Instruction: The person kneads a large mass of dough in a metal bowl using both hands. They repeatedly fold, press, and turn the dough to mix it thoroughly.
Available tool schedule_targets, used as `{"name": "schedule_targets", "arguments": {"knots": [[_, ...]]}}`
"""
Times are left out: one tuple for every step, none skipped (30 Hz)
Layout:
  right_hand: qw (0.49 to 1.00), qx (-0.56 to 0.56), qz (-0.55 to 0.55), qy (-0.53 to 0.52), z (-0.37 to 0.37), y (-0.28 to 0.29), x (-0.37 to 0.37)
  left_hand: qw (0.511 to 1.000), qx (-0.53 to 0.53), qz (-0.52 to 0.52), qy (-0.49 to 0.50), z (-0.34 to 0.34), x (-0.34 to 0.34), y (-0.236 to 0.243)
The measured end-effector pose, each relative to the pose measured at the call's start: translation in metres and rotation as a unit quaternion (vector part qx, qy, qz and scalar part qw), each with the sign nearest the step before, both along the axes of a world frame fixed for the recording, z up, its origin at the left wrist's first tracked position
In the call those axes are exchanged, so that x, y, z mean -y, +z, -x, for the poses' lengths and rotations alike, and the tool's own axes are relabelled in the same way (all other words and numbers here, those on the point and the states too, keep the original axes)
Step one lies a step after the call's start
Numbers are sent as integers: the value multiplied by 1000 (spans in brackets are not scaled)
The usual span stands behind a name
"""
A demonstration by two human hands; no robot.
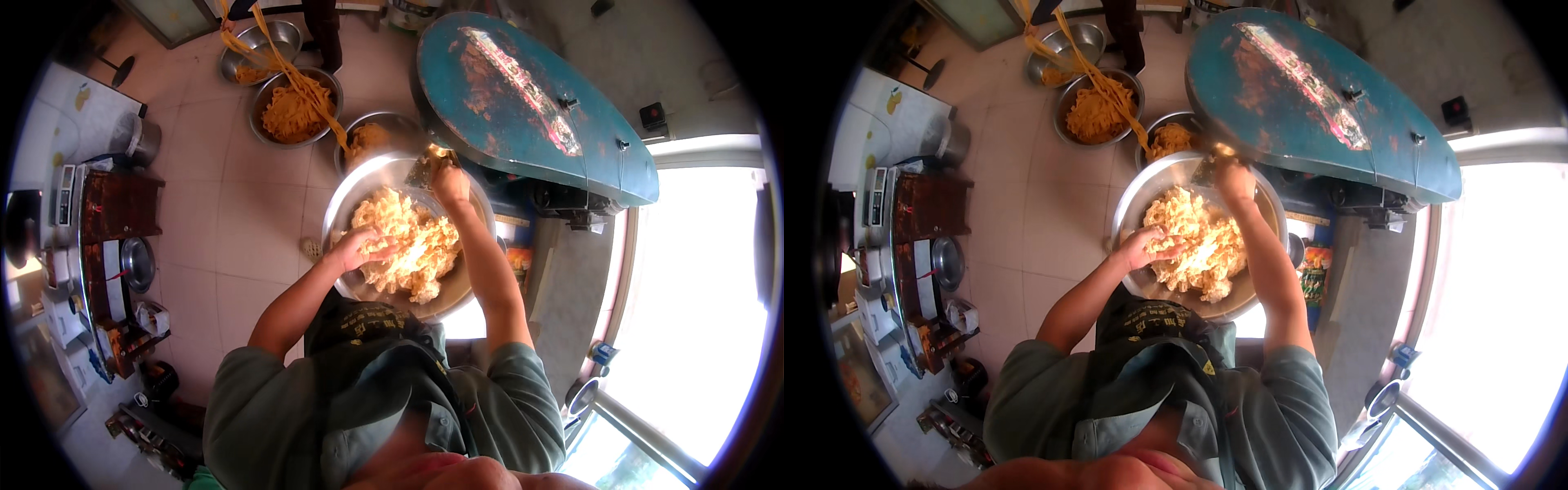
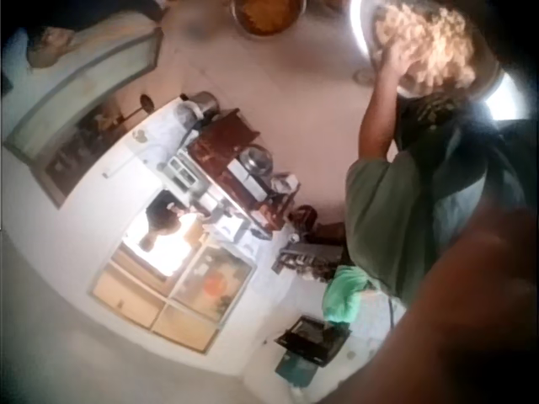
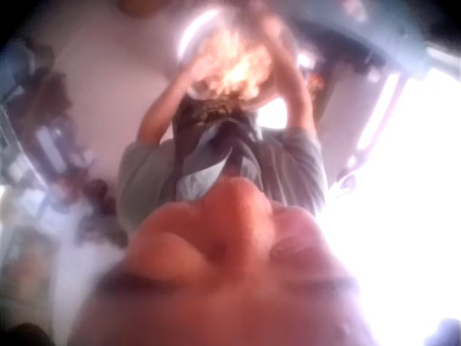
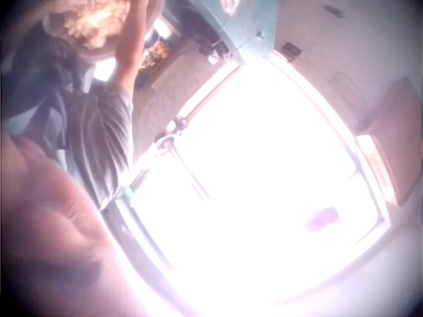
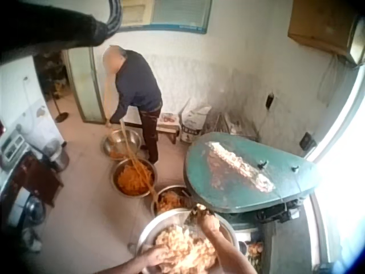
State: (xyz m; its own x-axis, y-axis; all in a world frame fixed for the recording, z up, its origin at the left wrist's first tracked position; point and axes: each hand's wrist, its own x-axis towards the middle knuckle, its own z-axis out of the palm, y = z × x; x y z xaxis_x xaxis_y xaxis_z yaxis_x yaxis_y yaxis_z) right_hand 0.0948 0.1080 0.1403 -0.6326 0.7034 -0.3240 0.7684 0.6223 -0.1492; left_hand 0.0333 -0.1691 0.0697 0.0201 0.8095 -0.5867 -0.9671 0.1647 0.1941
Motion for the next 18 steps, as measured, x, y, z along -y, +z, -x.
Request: {"name": "schedule_targets", "arguments": {"knots": [[998, -61, -12, 1, -7, 2, 1, 1000, 7, -4, -13, -3, -3, 6], [992, -124, -22, 5, -13, 4, 8, 1000, -1, -6, -9, 0, -6, 9], [986, -162, -31, 9, -8, 7, 5, 999, -45, 7, -8, 0, -2, 7], [980, -196, -36, 9, -9, 8, 9, 996, -89, 20, -7, -5, 5, 2], [979, -199, -40, 8, -12, 9, 10, 991, -126, 34, -8, -13, 8, 6], [978, -202, -43, 8, -14, 10, 10, 989, -147, 21, -23, -12, 5, 7], [983, -176, -44, 6, -9, 6, 1, 982, -179, 47, -32, -9, -4, 7], [988, -147, -38, 3, -10, 0, 1, 981, -187, 30, -38, -14, -1, -2], [989, -138, -47, 13, -14, -20, -8, 979, -202, 10, -40, -12, -2, -12], [990, -125, -54, 25, -25, -50, -18, 973, -221, 9, -67, -13, -3, -5], [991, -114, -55, 48, -26, -67, -21, 967, -240, 18, -84, -17, -2, 8], [994, -53, -74, 57, -24, -51, -2, 959, -270, 43, -78, -12, 5, 15], [994, -63, -67, 65, -32, -67, -5, 931, -353, -4, -90, -16, 7, -7], [981, -89, -113, 128, -36, -74, -3, 967, -251, 33, -7, -30, 3, -20], [988, -54, -76, 123, -26, -35, 9, 954, -286, 39, -78, -28, 4, -9], [998, -25, 33, 44, -29, -66, -24, 937, -321, 81, -111, -38, -2, -26], [988, -97, -29, 116, -43, -73, -38, 927, -344, 101, -110, -44, -12, -17], [983, -157, 10, 92, -53, -27, -26, 918, -358, 91, -142, -53, -25, -22]]}}
